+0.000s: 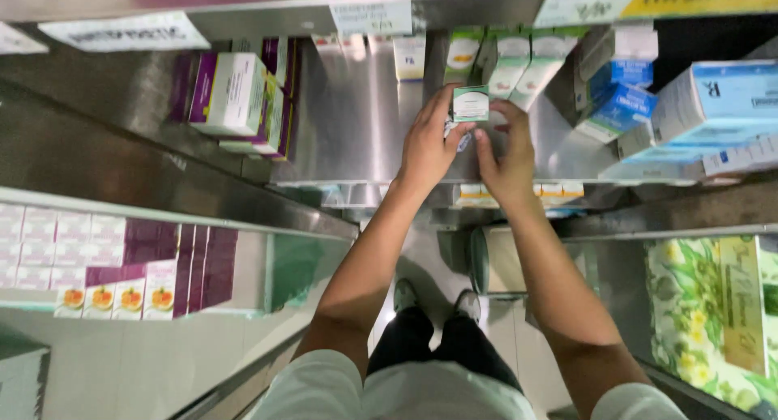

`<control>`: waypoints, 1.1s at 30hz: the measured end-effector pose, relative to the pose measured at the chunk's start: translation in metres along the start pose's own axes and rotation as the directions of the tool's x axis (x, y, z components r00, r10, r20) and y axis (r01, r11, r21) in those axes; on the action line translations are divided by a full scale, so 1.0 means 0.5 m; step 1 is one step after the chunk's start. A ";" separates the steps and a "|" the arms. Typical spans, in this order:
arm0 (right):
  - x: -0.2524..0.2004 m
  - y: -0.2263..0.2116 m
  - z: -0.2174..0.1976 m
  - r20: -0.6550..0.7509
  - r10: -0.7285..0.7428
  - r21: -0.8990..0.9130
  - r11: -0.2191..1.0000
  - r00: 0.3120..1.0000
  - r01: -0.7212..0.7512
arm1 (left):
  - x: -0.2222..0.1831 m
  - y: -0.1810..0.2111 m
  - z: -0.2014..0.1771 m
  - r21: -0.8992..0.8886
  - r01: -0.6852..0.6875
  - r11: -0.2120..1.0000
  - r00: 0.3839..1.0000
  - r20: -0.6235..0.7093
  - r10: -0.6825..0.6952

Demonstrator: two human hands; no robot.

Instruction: Organizing and inspecting medicine boxes on pharmacy shelves

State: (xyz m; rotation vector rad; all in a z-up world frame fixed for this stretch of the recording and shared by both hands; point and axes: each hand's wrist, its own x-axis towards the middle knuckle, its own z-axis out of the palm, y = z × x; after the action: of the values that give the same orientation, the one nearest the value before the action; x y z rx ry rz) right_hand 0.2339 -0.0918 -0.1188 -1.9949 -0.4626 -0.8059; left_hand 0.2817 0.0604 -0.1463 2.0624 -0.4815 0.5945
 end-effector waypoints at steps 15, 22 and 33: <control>-0.317 -0.170 -0.199 0.353 0.343 0.542 0.684 0.871 -0.489 | -0.366 0.416 -0.170 -0.176 0.400 0.899 0.884 0.334 -0.328; -0.356 -0.216 -0.234 0.391 0.523 0.649 0.427 0.758 -0.630 | -0.421 0.460 -0.156 -0.113 0.502 0.858 0.845 0.276 -0.458; -0.330 -0.286 -0.282 0.467 0.575 0.749 0.146 0.672 -0.646 | -0.414 0.506 -0.126 -0.419 0.152 0.895 0.985 -0.015 -0.174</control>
State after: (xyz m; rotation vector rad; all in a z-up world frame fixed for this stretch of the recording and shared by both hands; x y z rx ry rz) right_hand -0.0201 -0.1392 -0.0937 -0.9679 0.0026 0.1250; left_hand -0.0378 0.0069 -0.0685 1.6540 -0.3633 0.4017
